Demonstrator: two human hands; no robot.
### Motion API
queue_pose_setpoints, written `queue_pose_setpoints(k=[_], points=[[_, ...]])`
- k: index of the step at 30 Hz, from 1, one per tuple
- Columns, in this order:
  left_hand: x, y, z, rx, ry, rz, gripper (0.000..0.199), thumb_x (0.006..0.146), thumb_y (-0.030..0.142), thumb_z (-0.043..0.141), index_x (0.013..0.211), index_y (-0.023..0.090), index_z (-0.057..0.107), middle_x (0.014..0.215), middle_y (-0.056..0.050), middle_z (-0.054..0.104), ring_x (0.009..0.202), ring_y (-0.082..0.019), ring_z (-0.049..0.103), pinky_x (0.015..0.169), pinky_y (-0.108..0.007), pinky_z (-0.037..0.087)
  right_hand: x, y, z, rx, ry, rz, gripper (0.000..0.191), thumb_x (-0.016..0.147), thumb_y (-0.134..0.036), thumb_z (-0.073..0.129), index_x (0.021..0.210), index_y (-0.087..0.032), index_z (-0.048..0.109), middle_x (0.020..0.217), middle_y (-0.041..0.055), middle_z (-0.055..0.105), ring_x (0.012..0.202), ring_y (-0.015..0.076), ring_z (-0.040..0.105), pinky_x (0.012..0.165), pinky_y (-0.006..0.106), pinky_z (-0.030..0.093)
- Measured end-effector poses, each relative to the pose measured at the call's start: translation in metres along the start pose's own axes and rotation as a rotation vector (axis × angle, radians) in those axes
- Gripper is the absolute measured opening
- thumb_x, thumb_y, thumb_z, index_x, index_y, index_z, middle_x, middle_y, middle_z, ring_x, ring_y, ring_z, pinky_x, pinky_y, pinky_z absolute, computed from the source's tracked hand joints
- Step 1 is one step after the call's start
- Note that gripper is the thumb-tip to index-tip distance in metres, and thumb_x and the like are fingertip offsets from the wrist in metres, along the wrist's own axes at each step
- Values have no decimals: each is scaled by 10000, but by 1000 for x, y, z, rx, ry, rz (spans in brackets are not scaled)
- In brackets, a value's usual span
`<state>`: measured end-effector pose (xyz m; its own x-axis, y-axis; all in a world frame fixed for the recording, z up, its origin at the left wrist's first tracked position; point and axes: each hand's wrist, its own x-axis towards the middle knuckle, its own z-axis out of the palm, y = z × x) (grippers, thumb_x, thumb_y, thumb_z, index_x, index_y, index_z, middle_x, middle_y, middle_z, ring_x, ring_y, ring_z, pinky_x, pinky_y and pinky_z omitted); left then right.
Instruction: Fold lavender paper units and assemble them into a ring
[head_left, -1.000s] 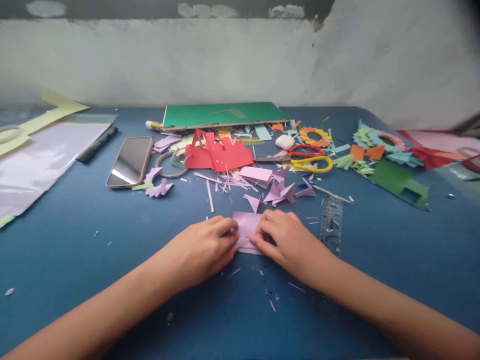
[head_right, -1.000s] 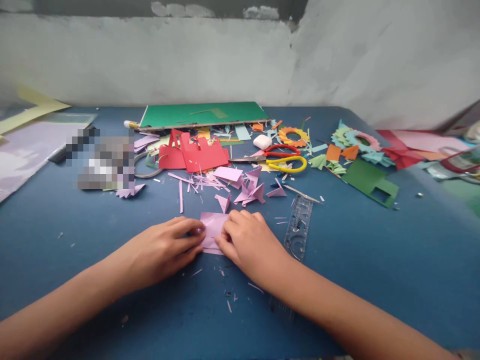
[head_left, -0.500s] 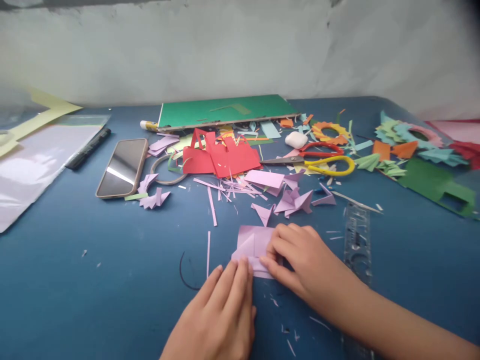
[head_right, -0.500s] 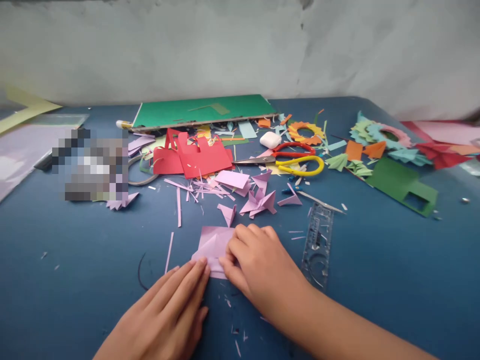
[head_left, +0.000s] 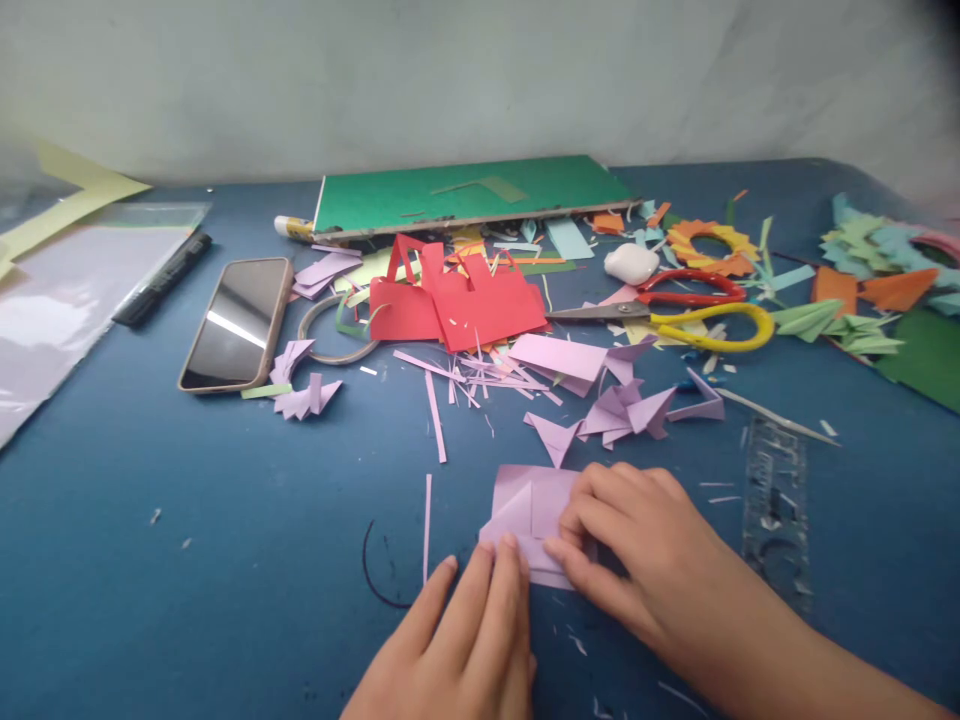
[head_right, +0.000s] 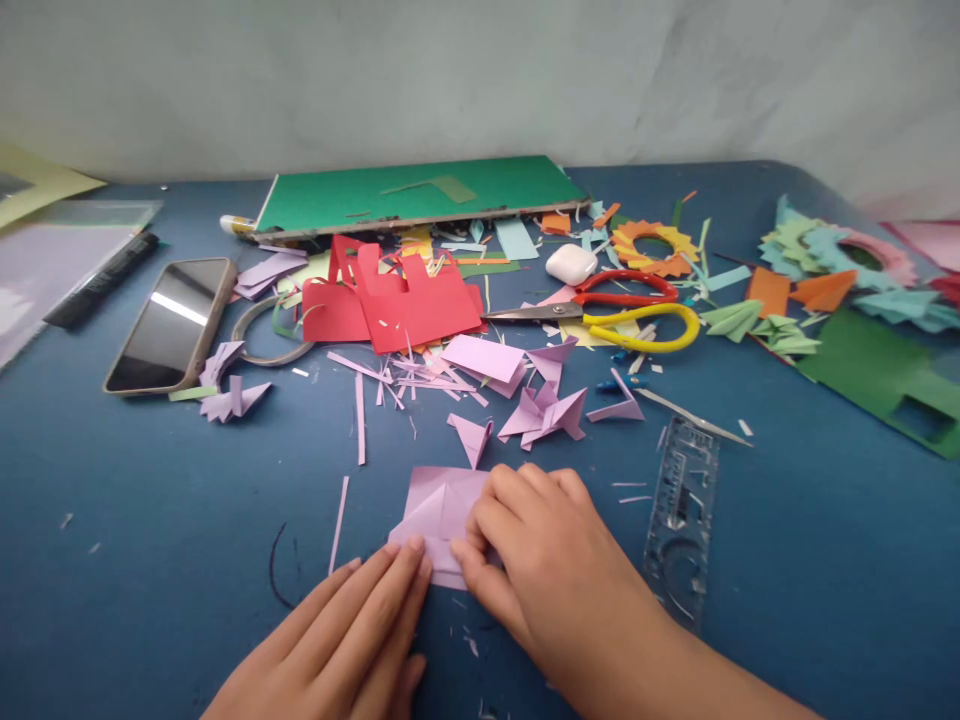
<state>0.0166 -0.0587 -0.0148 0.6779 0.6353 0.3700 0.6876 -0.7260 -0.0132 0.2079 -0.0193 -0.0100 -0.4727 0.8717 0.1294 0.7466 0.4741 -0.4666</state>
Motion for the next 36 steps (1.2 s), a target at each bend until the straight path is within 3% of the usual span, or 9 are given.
queue_pose_setpoints(k=[8, 19, 22, 28, 32, 36], points=[[-1, -2, 1, -40, -38, 40, 333, 871, 107, 325, 1043, 79, 609, 1036, -89, 683, 956, -176, 629, 798, -253, 497, 1, 1, -4, 21, -19, 11, 162, 857, -211, 507, 696, -206, 525, 706, -1, 554, 663, 164, 465, 605, 302, 247], [6, -9, -2, -73, -63, 65, 371, 889, 143, 275, 1030, 94, 615, 1030, -52, 682, 945, -172, 603, 784, -272, 476, 2, 0, -4, 15, -53, 40, 130, 826, -188, 564, 699, -193, 534, 720, -3, 549, 685, 169, 469, 620, 300, 252], [9, -13, -4, -98, -94, 85, 367, 887, 164, 284, 1032, 93, 614, 1048, -64, 664, 948, -184, 587, 759, -285, 481, 2, 7, -6, 5, -82, -66, 87, 864, -220, 521, 794, -199, 567, 780, 17, 559, 703, 168, 468, 634, 302, 277], [19, -27, -12, -190, -300, 178, 306, 873, 180, 350, 1053, 141, 594, 1050, -55, 634, 921, -199, 584, 654, -304, 492, 6, 22, -15, 29, -134, -496, 223, 936, -168, 387, 1018, -204, 591, 855, 36, 583, 776, 148, 474, 689, 288, 345], [19, -30, -14, -209, -394, 202, 298, 880, 160, 348, 1096, 144, 553, 1119, -68, 593, 985, -219, 560, 679, -321, 489, 6, 19, -18, -40, -107, -606, 204, 926, -132, 413, 975, -131, 610, 818, 42, 613, 766, 152, 496, 664, 295, 374], [16, -30, -15, -192, -412, 230, 297, 866, 143, 366, 1105, 129, 543, 1168, -96, 560, 1034, -241, 532, 697, -326, 478, 6, 14, -19, -82, -91, -603, 247, 932, -134, 388, 874, -117, 627, 781, 46, 613, 730, 155, 494, 623, 296, 382]])
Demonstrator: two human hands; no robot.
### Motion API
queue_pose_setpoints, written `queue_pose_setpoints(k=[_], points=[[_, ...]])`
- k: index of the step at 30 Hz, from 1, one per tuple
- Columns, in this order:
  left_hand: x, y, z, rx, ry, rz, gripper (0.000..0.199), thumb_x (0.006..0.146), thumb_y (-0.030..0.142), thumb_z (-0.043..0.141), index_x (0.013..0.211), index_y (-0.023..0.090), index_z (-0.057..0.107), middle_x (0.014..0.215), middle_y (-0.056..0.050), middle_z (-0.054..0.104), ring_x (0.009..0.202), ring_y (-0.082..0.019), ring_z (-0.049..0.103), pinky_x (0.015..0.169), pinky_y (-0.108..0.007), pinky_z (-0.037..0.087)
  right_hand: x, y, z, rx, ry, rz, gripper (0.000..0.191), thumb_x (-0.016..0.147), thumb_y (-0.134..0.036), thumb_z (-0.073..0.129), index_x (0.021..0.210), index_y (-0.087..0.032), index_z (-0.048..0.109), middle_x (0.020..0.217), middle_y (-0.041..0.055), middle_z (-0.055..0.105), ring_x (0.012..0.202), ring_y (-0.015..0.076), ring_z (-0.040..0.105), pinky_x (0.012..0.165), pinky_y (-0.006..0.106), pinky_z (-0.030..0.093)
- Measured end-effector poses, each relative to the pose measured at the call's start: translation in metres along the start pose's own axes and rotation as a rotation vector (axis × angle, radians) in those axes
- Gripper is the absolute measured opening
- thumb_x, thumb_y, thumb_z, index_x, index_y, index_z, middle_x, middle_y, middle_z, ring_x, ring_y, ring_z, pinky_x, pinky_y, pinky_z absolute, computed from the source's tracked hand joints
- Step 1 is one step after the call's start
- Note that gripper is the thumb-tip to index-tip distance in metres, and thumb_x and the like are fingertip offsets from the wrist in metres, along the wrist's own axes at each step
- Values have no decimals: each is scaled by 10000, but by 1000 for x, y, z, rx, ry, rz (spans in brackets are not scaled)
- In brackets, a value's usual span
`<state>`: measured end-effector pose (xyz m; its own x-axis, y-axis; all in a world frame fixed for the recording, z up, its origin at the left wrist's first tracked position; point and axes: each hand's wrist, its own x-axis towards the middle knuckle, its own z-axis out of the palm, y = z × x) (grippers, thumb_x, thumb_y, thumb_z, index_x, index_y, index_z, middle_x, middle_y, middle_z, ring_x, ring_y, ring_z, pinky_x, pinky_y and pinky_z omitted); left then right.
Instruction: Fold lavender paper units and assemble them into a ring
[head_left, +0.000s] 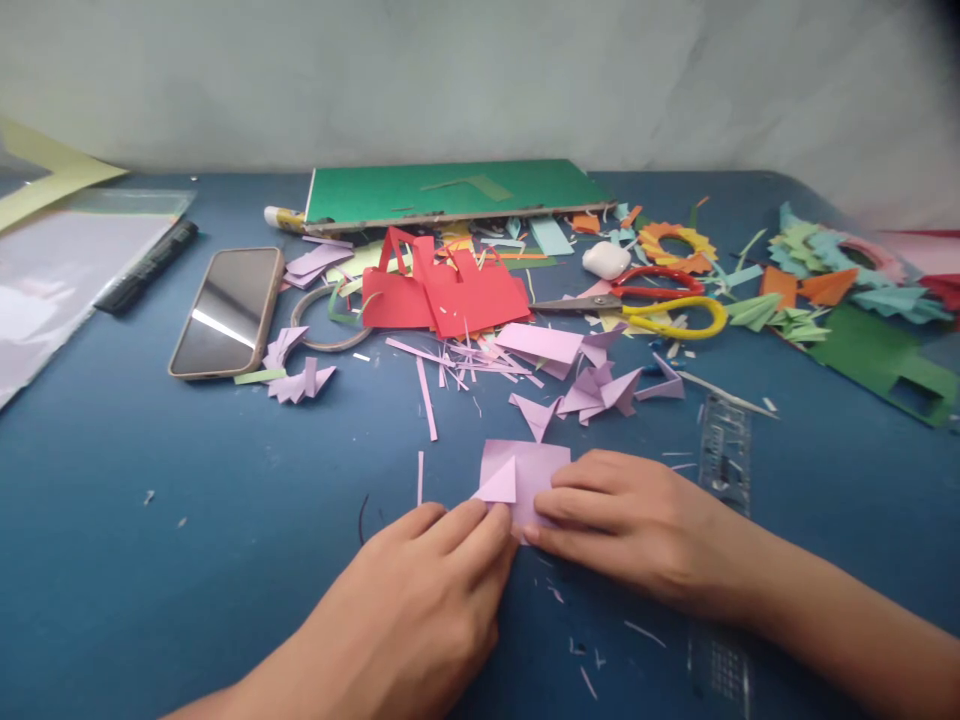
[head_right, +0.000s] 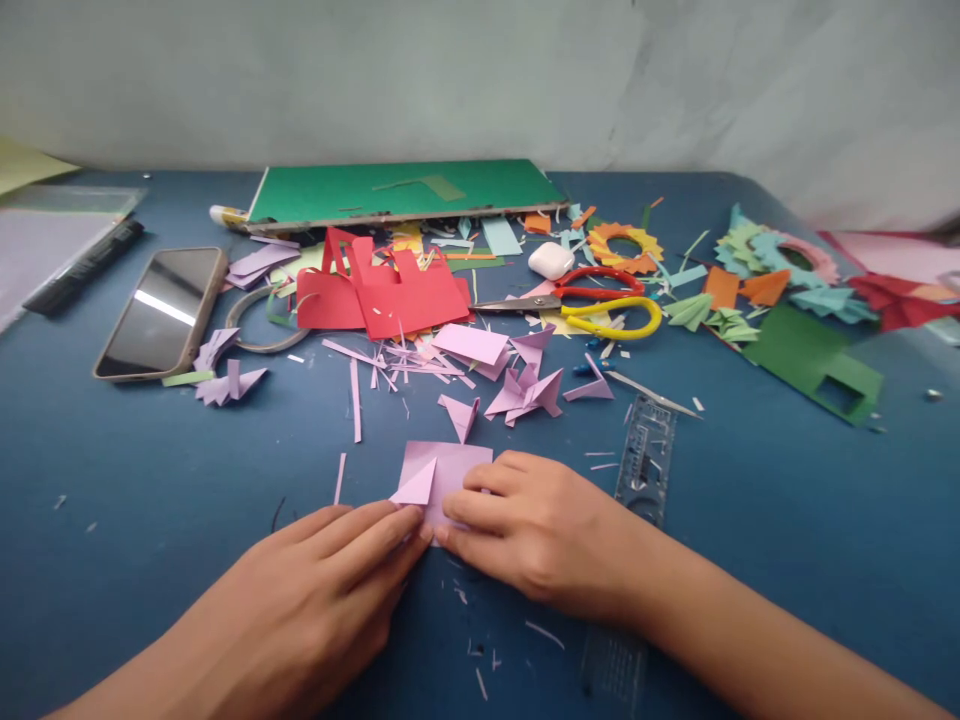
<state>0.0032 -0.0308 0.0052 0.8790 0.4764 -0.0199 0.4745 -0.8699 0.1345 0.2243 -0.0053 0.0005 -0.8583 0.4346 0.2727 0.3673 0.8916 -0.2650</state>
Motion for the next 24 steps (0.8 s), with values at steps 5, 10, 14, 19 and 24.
queue_pose_setpoints(k=[5, 10, 14, 19, 24], points=[[-1, 0, 1, 3, 2, -14, 291, 866, 154, 386, 1117, 133, 533, 1172, -101, 558, 1047, -232, 523, 740, -319, 456, -3, 1, -1, 48, -27, 31, 299, 945, -155, 337, 861, -132, 622, 826, 53, 623, 764, 160, 504, 638, 296, 395], [1, 0, -1, 7, 5, -25, 290, 889, 206, 357, 1122, 144, 518, 1157, -74, 576, 1009, -229, 533, 742, -352, 449, -8, 2, -4, 92, -41, 62, 297, 898, -76, 352, 809, -152, 625, 825, 53, 626, 774, 160, 514, 659, 297, 400], [3, 1, -3, 13, 6, -20, 335, 896, 253, 344, 1170, 126, 489, 1176, -81, 570, 1015, -226, 522, 772, -364, 437, -7, 1, -3, 68, -49, 58, 293, 918, -109, 339, 881, -152, 627, 822, 59, 621, 766, 162, 517, 661, 301, 396], [3, 2, -3, 23, 23, -18, 344, 897, 258, 340, 1180, 123, 484, 1193, -89, 555, 1026, -233, 512, 784, -369, 435, -6, -1, 0, -13, -85, 45, 320, 947, -160, 290, 949, -132, 609, 793, 66, 608, 742, 177, 506, 651, 317, 384], [0, 0, -1, 30, 25, 3, 300, 887, 198, 349, 1122, 120, 519, 1159, -109, 562, 959, -248, 539, 676, -355, 465, -9, -1, -2, -1, -81, 48, 354, 943, -150, 276, 853, -154, 619, 789, 72, 607, 758, 165, 516, 660, 297, 388]])
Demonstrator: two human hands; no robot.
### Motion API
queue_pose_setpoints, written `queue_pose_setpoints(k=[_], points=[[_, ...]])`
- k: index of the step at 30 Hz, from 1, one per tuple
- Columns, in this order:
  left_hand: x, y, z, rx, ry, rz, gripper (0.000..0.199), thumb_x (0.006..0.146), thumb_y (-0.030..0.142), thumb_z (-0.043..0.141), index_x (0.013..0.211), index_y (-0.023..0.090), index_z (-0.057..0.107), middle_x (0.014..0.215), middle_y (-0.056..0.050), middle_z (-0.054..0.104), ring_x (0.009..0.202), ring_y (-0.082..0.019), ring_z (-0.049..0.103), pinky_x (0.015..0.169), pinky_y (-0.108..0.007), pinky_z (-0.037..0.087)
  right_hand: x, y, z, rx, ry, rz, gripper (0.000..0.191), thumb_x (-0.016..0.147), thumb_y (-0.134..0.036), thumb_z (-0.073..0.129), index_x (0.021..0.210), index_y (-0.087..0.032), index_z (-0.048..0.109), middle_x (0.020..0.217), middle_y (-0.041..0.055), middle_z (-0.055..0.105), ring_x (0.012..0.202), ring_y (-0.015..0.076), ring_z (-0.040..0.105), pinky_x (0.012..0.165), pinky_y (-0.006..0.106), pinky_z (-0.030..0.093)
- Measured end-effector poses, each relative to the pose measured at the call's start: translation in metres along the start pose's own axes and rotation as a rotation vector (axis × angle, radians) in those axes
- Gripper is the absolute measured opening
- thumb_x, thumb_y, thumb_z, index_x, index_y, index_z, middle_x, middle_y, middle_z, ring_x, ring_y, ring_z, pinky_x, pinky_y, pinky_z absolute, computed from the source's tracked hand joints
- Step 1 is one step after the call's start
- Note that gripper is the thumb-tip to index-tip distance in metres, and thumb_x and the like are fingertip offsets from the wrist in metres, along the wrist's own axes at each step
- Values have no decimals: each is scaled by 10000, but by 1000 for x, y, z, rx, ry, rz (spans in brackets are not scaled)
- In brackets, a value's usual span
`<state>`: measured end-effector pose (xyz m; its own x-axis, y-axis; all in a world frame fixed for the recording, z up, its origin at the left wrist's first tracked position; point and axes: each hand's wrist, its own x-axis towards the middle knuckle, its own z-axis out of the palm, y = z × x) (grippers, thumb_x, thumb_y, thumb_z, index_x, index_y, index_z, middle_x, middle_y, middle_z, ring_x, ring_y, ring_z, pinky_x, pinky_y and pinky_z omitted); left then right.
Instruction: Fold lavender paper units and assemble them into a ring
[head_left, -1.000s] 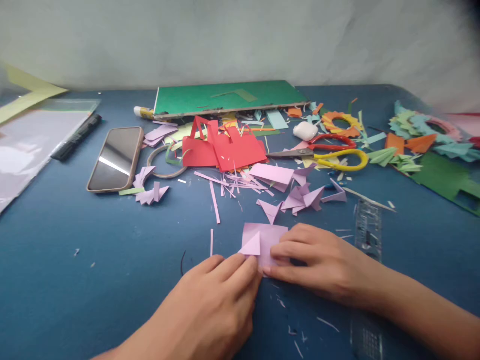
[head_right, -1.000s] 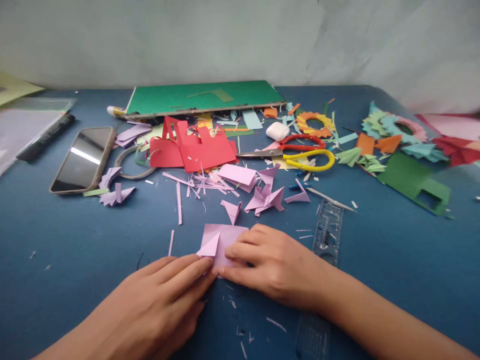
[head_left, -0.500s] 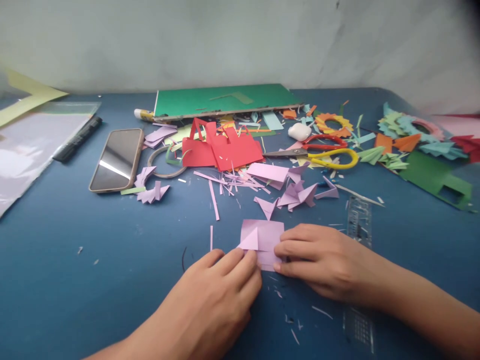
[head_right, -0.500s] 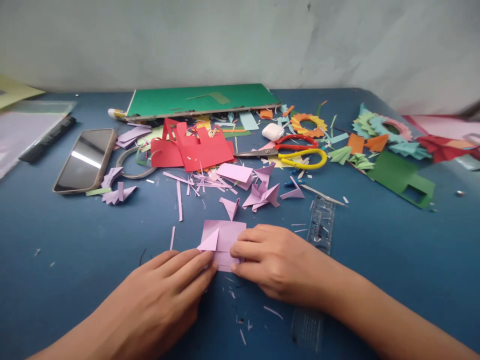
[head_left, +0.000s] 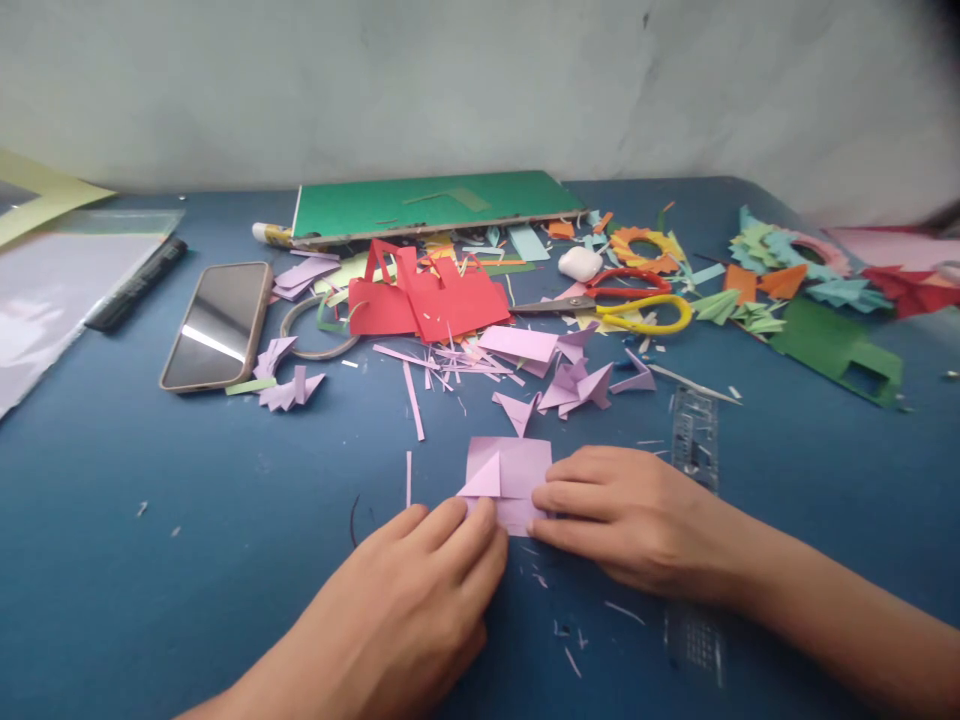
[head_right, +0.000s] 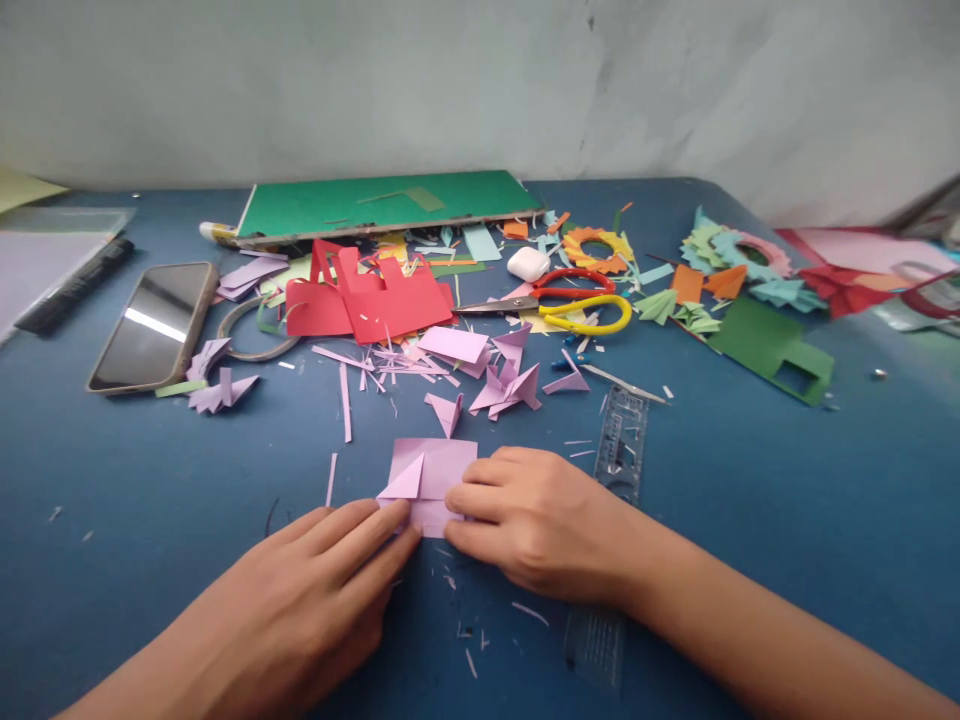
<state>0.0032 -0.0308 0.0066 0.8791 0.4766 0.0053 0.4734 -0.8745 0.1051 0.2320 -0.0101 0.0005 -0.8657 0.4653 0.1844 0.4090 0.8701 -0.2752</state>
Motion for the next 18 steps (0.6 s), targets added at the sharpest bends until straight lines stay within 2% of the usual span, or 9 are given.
queue_pose_setpoints(k=[3, 9, 13, 15, 18], points=[[-1, -3, -2, -10, 16, -4, 266, 861, 149, 377, 1059, 131, 555, 1093, -113, 588, 893, -243, 559, 635, -345, 471, -1, 1, -4, -2, 8, -6, 365, 936, -139, 281, 794, -163, 616, 786, 79, 611, 784, 160, 530, 687, 288, 403], [-2, -10, -14, -78, 82, -57, 190, 839, 127, 414, 835, 153, 603, 913, -85, 624, 815, -202, 571, 700, -325, 492, -4, 4, -7, 34, -8, 2, 342, 897, -91, 316, 740, -171, 609, 820, 79, 632, 802, 157, 548, 711, 284, 419], [-2, -15, -16, -133, 122, -95, 268, 865, 148, 379, 688, 161, 581, 876, -78, 631, 786, -198, 577, 688, -336, 514, -5, 5, -8, 83, 5, 11, 302, 838, -36, 354, 721, -171, 597, 851, 66, 647, 802, 153, 556, 703, 278, 420], [0, -19, -14, -145, 125, -101, 276, 877, 169, 378, 705, 156, 593, 910, -82, 627, 805, -203, 581, 707, -351, 521, -4, 6, -8, 113, 22, 23, 294, 794, -2, 364, 706, -170, 588, 867, 51, 651, 794, 152, 559, 694, 274, 419], [5, -25, -9, -169, 87, -85, 188, 879, 226, 435, 873, 142, 604, 1035, -91, 603, 897, -220, 571, 773, -379, 514, -1, 6, -8, 163, 35, 73, 283, 775, 0, 366, 701, -172, 577, 856, 40, 645, 777, 150, 557, 672, 272, 417]])
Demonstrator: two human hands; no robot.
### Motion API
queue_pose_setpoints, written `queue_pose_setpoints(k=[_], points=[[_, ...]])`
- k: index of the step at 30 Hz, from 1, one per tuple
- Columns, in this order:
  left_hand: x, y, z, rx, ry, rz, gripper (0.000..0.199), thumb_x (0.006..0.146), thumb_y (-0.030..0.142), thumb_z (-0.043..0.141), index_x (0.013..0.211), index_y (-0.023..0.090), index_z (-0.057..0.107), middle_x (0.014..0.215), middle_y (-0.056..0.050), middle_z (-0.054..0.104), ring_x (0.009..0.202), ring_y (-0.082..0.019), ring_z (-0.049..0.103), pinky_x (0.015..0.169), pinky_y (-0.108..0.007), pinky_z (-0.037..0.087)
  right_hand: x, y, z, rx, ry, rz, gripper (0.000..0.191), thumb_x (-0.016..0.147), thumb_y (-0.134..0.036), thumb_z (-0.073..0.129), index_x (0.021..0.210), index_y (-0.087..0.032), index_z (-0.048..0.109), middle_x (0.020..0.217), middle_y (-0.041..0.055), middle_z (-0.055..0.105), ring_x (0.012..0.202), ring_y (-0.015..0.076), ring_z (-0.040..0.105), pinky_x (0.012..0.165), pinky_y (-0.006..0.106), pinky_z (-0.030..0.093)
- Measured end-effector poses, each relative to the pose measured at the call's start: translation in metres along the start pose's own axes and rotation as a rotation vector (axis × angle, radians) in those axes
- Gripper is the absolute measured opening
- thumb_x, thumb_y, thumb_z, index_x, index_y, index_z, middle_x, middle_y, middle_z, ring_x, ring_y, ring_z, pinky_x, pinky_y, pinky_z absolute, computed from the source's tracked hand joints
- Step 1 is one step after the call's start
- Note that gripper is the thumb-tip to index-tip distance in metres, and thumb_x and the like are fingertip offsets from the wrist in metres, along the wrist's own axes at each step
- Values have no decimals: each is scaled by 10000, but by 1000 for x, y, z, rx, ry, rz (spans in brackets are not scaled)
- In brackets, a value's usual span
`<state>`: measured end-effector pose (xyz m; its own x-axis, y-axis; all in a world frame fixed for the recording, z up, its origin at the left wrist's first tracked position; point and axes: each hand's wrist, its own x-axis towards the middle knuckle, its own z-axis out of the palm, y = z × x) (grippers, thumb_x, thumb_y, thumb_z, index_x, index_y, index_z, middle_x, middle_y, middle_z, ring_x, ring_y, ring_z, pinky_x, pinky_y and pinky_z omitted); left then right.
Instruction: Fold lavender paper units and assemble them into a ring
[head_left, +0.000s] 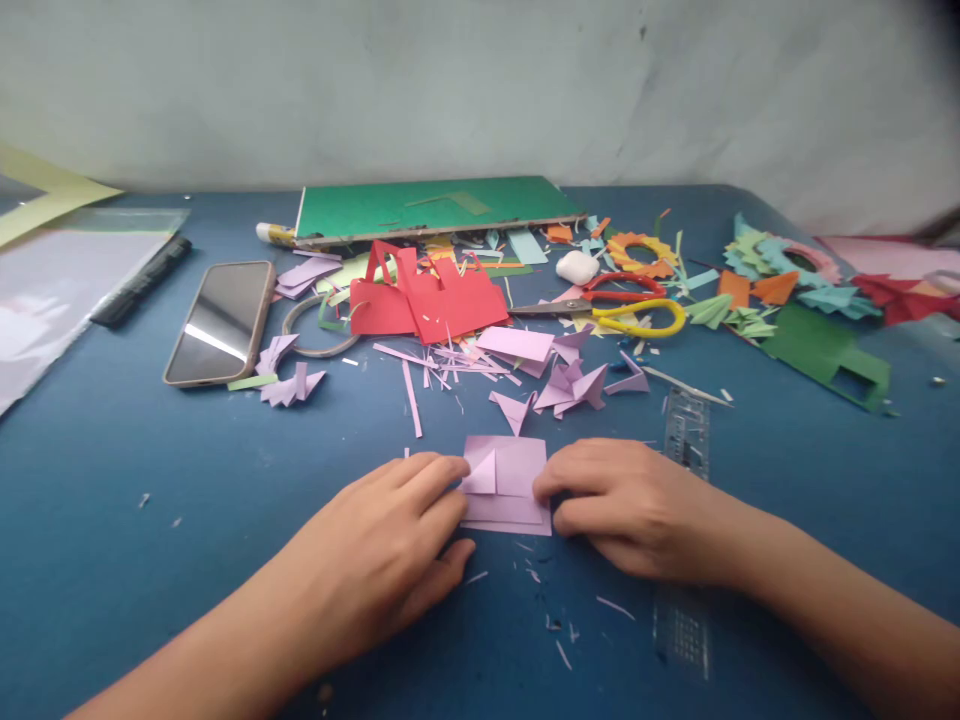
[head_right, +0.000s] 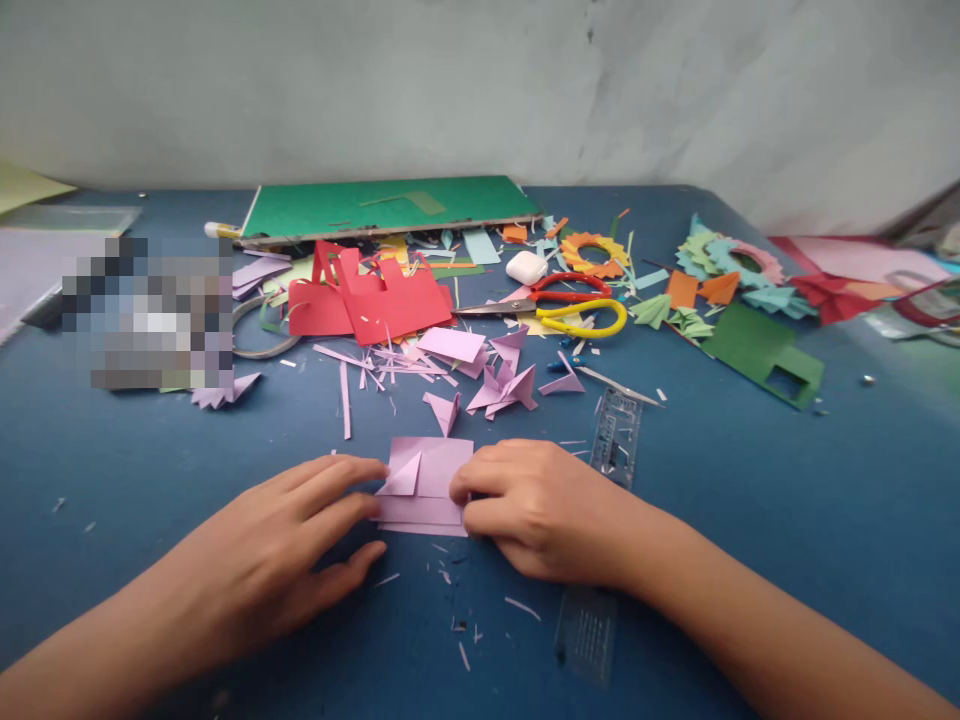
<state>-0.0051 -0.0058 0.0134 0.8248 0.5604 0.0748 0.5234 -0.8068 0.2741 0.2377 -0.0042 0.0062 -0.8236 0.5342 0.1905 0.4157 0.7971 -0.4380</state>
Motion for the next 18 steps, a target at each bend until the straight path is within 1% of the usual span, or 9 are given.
queue_pose_setpoints(k=[2, 4, 6, 9, 12, 15, 18], points=[[3, -4, 4, -23, -16, 33, 190, 888, 251, 452, 978, 142, 579, 1068, -82, 597, 938, -218, 560, 800, -379, 504, 2, -2, 1, 43, 11, 67, 234, 800, -43, 392, 765, -171, 585, 857, 46, 634, 773, 147, 553, 678, 271, 422], [6, -7, 7, -30, 1, 75, 193, 910, 242, 426, 985, 155, 581, 1050, -69, 604, 929, -203, 561, 794, -362, 497, 3, -4, 4, 63, 24, 128, 143, 821, -119, 457, 865, -161, 587, 891, 60, 624, 794, 153, 550, 710, 281, 429], [7, -8, 8, -19, 36, 107, 208, 923, 210, 399, 954, 156, 598, 1015, -68, 615, 887, -190, 571, 765, -343, 494, 4, -7, 8, 23, 30, 151, 123, 821, -198, 521, 919, -155, 581, 926, 72, 615, 821, 172, 546, 728, 305, 429], [7, -8, 8, -27, 56, 133, 221, 923, 211, 402, 926, 148, 613, 954, -74, 630, 817, -186, 581, 715, -326, 493, 4, -10, 12, -57, 20, 147, 107, 844, -246, 526, 872, -161, 586, 929, 69, 608, 805, 183, 536, 694, 315, 420], [7, -8, 7, -73, 29, 129, 214, 921, 247, 421, 920, 152, 613, 949, -71, 630, 806, -181, 577, 722, -318, 485, 5, -11, 15, -77, 27, 158, 134, 878, -235, 484, 847, -161, 591, 915, 61, 604, 782, 170, 527, 685, 304, 413], [7, -10, 7, -104, 24, 109, 213, 926, 193, 398, 919, 154, 608, 960, -62, 621, 811, -166, 568, 722, -299, 472, 6, -12, 15, -116, 49, 145, 173, 895, -208, 443, 850, -156, 601, 895, 60, 606, 774, 168, 527, 682, 297, 404], [8, -10, 8, -103, 49, 121, 208, 920, 171, 402, 923, 148, 609, 946, -58, 615, 804, -163, 563, 714, -294, 464, 6, -13, 15, -156, 49, 122, 187, 889, -235, 453, 817, -151, 605, 878, 62, 606, 755, 174, 525, 666, 299, 394]])
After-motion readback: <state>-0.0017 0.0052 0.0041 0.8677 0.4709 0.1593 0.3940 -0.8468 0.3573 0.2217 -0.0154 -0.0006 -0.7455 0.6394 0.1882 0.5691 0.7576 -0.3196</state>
